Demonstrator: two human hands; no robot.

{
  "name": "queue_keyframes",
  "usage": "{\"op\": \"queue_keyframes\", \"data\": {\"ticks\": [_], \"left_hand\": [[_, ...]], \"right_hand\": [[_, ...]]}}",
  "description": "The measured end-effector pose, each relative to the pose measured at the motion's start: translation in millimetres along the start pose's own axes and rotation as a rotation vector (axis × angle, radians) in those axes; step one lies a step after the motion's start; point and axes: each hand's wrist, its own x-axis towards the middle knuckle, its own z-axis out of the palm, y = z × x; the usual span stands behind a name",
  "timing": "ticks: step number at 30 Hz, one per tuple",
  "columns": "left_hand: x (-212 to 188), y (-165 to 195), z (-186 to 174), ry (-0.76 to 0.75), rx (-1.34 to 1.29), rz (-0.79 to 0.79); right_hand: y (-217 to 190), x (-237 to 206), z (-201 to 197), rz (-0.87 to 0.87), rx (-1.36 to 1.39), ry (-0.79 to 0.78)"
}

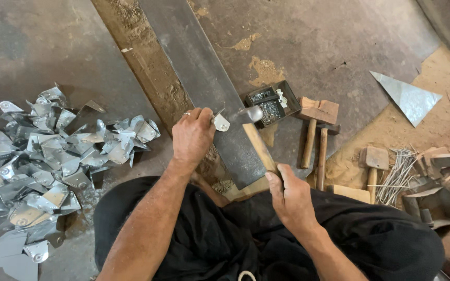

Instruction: The person sits on the floor and hammers small cut sheet-metal pieces flat on a long steel bar using a hammer, placing finished pieces onto a pile. Later they take brass-colored pieces from a box and hammer them the same way.

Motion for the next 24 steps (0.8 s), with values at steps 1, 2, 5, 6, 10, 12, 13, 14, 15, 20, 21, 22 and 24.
{"op": "queue_keyframes", "data": {"ticks": [1, 2, 5, 6, 10, 12, 13, 14, 15, 20, 21, 22, 24], "left_hand": [[0, -1, 1, -0.03, -0.007, -0.015], [0, -1, 1, -0.055, -0.013, -0.033], [1, -1, 1, 0.041, 0.04, 0.011], [1, 0, 0, 0.051, 0.025, 0.012], [3, 2, -4, 0.068, 0.016, 0.007], [1, 2, -6, 0.061, -0.002, 0.015], [1, 2, -6, 0.063, -0.03, 0.035], [0, 1, -7, 0.064, -0.057, 0.054], [-1, 2, -7, 0.053, -0.033, 0.04], [0, 5, -7, 0.06, 0.026, 0.013], [0, 5, -8, 0.04, 0.011, 0.009], [-1, 6, -9, 0.022, -0.002, 0.002], [-1, 5, -9, 0.014, -0.006, 0.009]], "right_hand": [[-3, 3, 4, -0.022, 0.005, 0.032], [-5, 6, 6, -0.049, 0.009, 0.062], [-9, 18, 9, 0.218, -0.131, -0.143], [-10, 21, 9, 0.194, -0.149, -0.152], [-8, 22, 7, 0.141, -0.135, -0.12], [-7, 18, 9, 0.125, -0.094, -0.065], [-6, 17, 11, 0.105, -0.078, -0.025], [-6, 16, 13, 0.086, -0.06, 0.014], [-5, 16, 15, 0.128, -0.106, -0.058], [-3, 22, 9, 0.088, -0.116, -0.114], [-4, 22, 4, 0.289, 0.206, -0.233], [-5, 21, -3, 0.487, 0.531, -0.347], [-9, 19, -15, 0.507, 0.61, -0.336]]}}
